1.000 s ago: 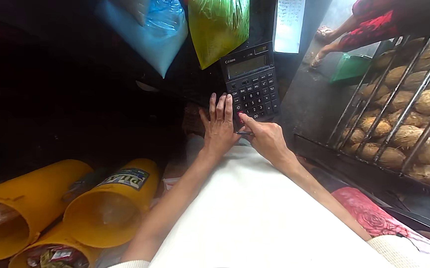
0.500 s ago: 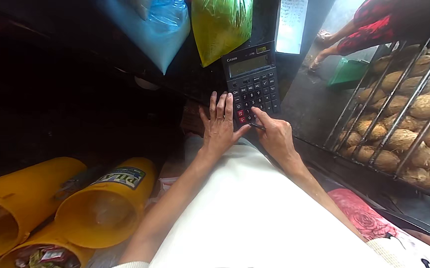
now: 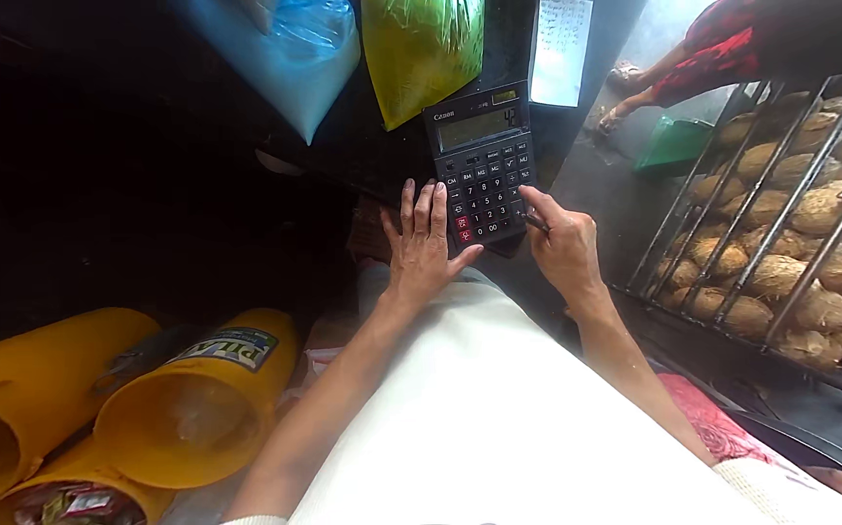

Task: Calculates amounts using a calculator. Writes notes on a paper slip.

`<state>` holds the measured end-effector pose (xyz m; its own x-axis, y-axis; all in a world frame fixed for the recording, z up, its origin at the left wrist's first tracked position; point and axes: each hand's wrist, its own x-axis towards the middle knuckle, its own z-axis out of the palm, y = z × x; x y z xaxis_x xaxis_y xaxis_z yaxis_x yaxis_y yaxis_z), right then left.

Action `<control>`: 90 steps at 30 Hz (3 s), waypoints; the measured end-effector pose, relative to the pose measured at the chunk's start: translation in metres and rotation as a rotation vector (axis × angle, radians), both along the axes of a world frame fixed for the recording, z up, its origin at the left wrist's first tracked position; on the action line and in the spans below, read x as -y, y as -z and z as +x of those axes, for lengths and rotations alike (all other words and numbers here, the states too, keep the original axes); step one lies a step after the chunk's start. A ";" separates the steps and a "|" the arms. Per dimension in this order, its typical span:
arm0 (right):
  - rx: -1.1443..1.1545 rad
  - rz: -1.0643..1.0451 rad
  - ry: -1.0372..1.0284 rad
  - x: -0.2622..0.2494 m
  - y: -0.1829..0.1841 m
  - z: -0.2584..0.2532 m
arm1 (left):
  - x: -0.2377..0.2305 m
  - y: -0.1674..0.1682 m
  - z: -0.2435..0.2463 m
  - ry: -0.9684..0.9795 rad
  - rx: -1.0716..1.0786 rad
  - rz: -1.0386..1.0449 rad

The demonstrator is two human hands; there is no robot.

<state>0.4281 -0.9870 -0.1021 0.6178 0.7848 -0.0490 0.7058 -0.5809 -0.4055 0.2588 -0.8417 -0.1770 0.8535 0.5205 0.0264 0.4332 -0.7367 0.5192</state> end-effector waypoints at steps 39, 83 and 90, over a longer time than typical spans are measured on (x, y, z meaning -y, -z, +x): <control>-0.095 0.047 -0.097 0.013 0.004 -0.008 | 0.002 -0.002 0.000 -0.010 -0.025 0.006; -0.001 0.220 0.260 0.000 0.005 -0.042 | -0.008 -0.005 -0.008 0.066 -0.055 0.010; 0.037 0.114 0.339 0.007 0.018 -0.051 | -0.009 -0.004 -0.008 0.078 -0.063 0.014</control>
<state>0.3775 -0.9940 -0.1206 0.8436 0.5343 0.0543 0.4963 -0.7369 -0.4590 0.2509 -0.8326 -0.1726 0.8915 0.4525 -0.0219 0.4059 -0.7765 0.4819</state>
